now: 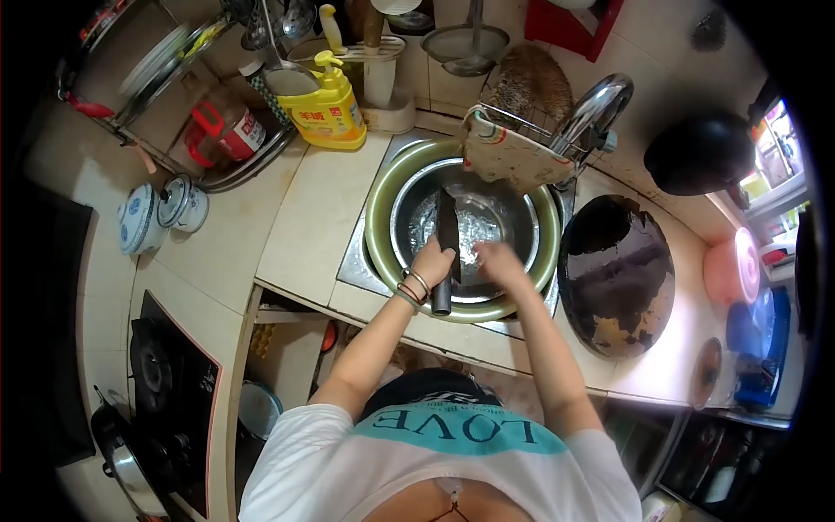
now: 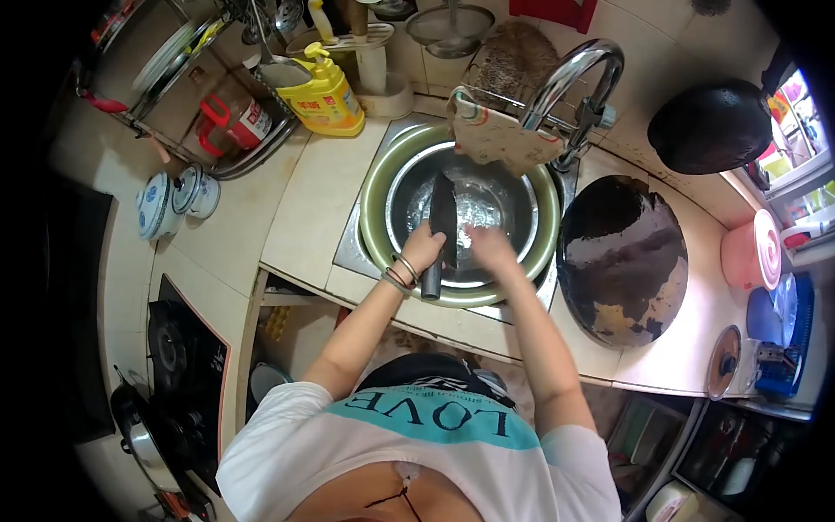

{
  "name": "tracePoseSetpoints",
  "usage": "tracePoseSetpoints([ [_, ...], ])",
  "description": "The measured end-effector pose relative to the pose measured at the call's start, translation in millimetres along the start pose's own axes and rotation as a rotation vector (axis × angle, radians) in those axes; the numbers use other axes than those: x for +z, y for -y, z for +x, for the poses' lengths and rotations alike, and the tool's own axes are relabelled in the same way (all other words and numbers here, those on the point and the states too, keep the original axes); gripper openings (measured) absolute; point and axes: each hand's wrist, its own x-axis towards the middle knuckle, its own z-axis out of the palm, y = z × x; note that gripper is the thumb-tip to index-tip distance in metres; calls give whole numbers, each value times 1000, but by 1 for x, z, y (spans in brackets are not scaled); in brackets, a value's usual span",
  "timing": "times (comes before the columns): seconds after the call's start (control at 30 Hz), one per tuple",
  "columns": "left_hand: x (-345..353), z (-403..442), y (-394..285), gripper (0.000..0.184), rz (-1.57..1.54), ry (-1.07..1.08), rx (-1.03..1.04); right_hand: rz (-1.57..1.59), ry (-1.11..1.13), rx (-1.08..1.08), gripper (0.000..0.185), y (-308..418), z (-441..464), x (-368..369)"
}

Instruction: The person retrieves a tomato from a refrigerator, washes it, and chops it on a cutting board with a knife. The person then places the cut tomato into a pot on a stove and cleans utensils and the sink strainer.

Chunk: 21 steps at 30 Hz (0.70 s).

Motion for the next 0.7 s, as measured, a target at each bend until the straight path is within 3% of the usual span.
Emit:
tracePoseSetpoints([
  [0.03, -5, -5, -11, 38, -13, -2, -39, 451, -149, 333, 40, -3, 18, -3],
  [0.07, -10, -12, -27, 40, -27, -6, -77, 515, -268, 235, 31, -26, 40, -3],
  [0.13, -21, -25, -55, 38, -101, 29, -195, 36, -349, 339, 27, -65, 82, -2],
  [0.2, -23, -23, -54, 38, -102, 32, -203, 476, -502, 334, 24, -70, 108, 12],
  [0.27, -17, -7, -24, 32, -9, -6, -69, 995, -39, 310, 21, -44, 103, 1],
  [0.3, -15, -2, -13, 29, 39, -23, -2, 1093, 300, 296, 22, -22, 89, -14],
  [0.33, -16, -1, -16, 29, 112, -43, 37, 979, 422, 297, 26, -5, 79, -19],
  [0.4, -15, -11, -28, 29, 247, -81, 102, 517, 247, 292, 39, 7, 67, -20],
  [0.47, -11, -22, -52, 30, 322, -48, 70, 346, 172, 388, 54, 12, 54, -14],
  [0.53, -6, -23, -56, 28, 334, 52, 286, 544, 270, 379, 62, 28, 16, -6],
  [0.57, -7, -14, -55, 29, 312, 115, 253, 630, 229, 432, 55, 31, 8, -2],
  [0.6, -13, -17, -69, 31, 526, 159, 267, 714, 186, 486, 47, 32, 1, 0],
  [0.67, 0, 20, -34, 34, 576, -41, 308, 853, 33, 485, 30, 22, -9, 13],
  [0.7, 5, 36, -24, 40, 911, -148, 292, 939, -60, 541, 25, 15, -7, 18],
])
